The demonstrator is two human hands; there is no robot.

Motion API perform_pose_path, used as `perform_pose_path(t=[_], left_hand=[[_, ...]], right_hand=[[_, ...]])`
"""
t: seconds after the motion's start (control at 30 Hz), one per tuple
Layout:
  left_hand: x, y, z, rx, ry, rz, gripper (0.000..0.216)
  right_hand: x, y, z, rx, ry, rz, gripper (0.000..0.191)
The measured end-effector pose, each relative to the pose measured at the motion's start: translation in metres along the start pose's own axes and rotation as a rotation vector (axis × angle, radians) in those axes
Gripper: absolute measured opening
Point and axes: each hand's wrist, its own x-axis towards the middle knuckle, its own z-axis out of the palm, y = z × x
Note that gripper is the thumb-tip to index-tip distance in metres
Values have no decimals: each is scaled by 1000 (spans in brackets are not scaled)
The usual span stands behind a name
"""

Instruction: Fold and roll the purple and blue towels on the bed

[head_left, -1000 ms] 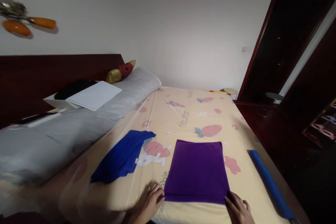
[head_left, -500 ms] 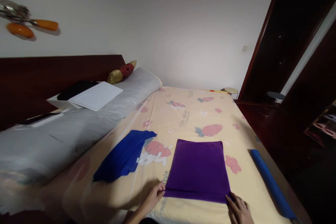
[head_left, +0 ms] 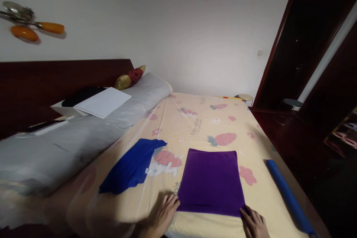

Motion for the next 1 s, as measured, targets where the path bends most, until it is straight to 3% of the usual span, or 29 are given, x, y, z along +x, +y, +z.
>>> perform_pose_path(t=[0.1,0.2,0.33,0.53,0.83,1.0], left_hand=[[-7,-10,-1,-25,26,172,40],[-11,-21,-2,-76,75,255,47],[-9,-23,-2,-114,88,222,41],[4,-13,-2,-121,133,86,36],[3,-8,-27,-74,21,202,34],[5,-6,-17,-247,-120,13,28]], right_hand=[[1,1,4,-12,39,-10,45],[3,1,10,-64,75,13,37],[11,-5,9,-98,85,56,29],[31,-14,-16,115,-61,143,30],[43,-8,-53,274,-299,154,27],[37,-2,-53,443,-365,218,22]])
